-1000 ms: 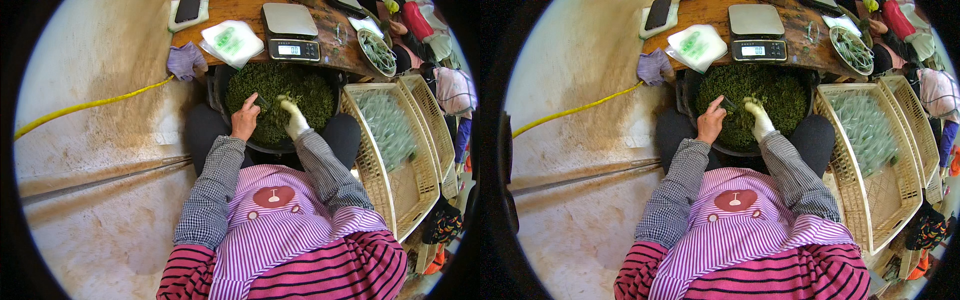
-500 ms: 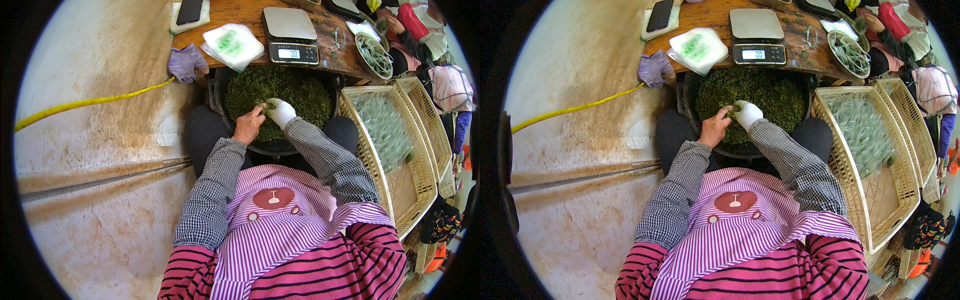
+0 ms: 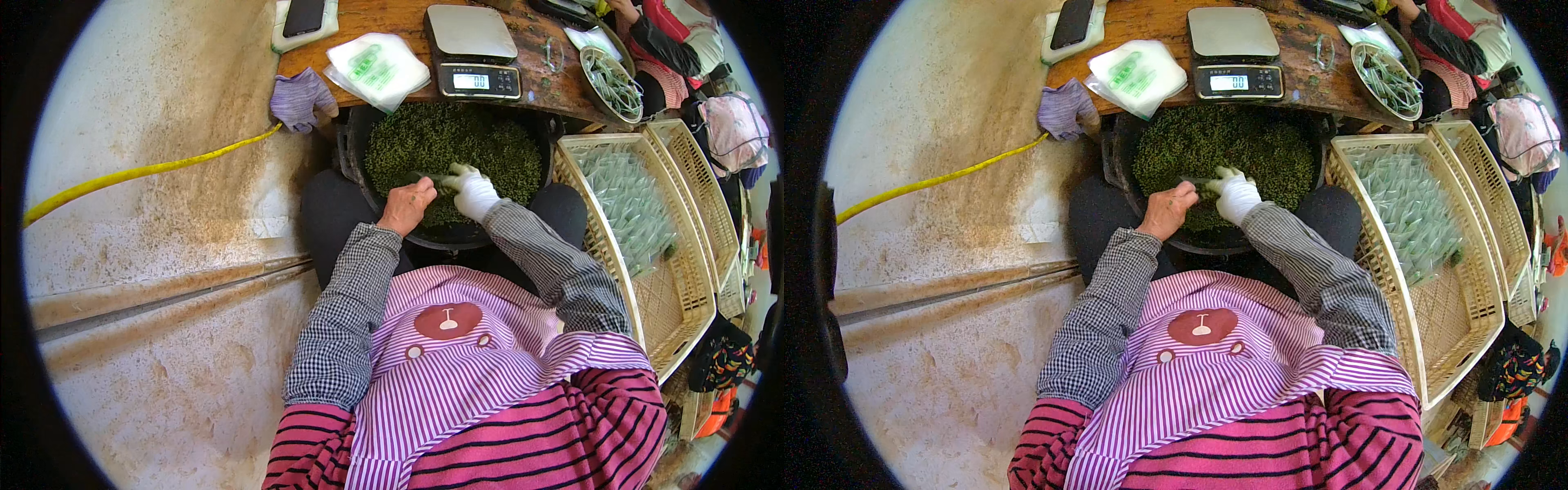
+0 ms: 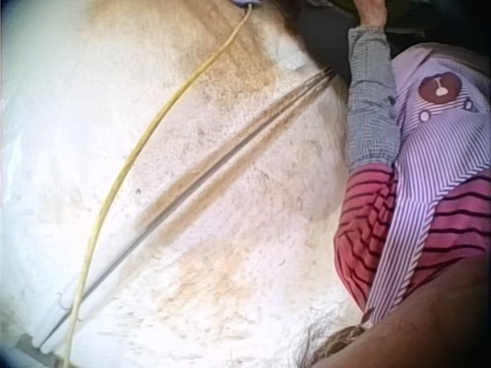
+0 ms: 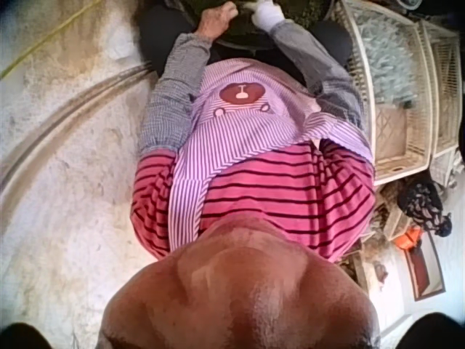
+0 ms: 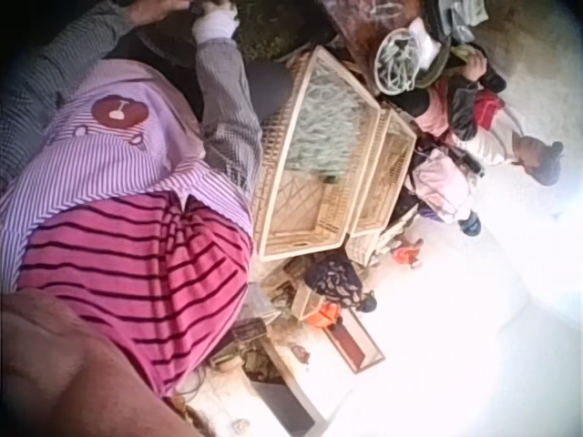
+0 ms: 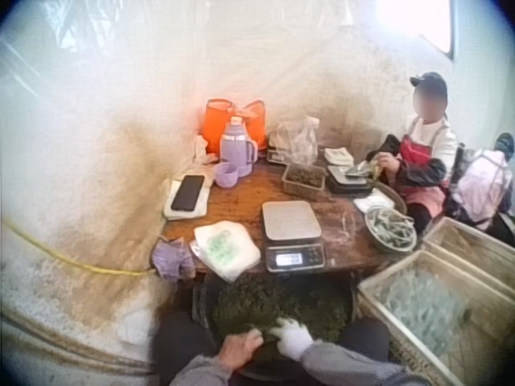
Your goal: The person scoops green tea leaves from a large bowl, places them into small plastic bags, weighs each bag on a digital scale, and then places the sealed bags into a basket. The process is repeated continuously.
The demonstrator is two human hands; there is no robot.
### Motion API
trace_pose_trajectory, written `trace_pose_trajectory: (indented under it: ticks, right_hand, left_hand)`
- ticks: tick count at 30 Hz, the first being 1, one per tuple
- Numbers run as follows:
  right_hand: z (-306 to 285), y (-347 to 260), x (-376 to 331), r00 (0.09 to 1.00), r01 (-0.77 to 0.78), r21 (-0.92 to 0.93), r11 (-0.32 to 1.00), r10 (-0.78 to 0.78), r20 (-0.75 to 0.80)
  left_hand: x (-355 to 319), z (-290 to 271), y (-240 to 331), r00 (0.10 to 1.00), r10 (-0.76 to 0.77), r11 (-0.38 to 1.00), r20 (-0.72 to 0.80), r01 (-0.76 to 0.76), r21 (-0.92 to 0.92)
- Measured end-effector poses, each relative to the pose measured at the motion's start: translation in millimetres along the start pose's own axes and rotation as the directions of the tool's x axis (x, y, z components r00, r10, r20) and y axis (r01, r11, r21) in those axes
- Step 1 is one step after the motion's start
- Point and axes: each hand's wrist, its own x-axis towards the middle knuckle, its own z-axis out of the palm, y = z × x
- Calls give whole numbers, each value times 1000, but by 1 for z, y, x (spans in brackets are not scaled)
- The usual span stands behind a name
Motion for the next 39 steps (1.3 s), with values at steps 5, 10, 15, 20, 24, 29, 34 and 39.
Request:
trace_pose_trajectory:
  ticks: [5, 10, 15, 20, 24, 29, 34, 39]
  right_hand:
    - [45, 21, -4, 946, -61, 815, 576, 293, -136]
    - [77, -22, 32, 884, -419, 326, 848, 298, 360]
    - [100, -35, 52, 925, -320, 417, 851, 185, 331]
    - [84, -40, 39, 934, -222, 229, 948, 139, 329]
    - [102, -42, 50, 962, -205, 357, 912, 119, 247]
    - [106, -27, 42, 965, -206, 808, 553, -21, 260]
    - [44, -7, 12, 907, -173, 863, -475, 264, 327]
    - [-28, -12, -5, 999, 47, 891, -452, 3, -51]
  left_hand:
    - [9, -9, -1, 936, -141, 988, -323, 110, -113]
    - [14, -4, -7, 907, -260, 964, -330, 222, -149]
    - [15, -15, 0, 886, -289, 955, -362, 243, -167]
    - [18, -3, -4, 886, -266, 958, -380, 202, -202]
    - [15, -6, -3, 897, -267, 956, -353, 202, -212]
    - [16, 2, -5, 916, -264, 957, -301, 209, -203]
    - [10, -2, -6, 904, -313, 943, -290, 261, -205]
    - [11, 11, -11, 941, -258, 962, -219, 229, -149]
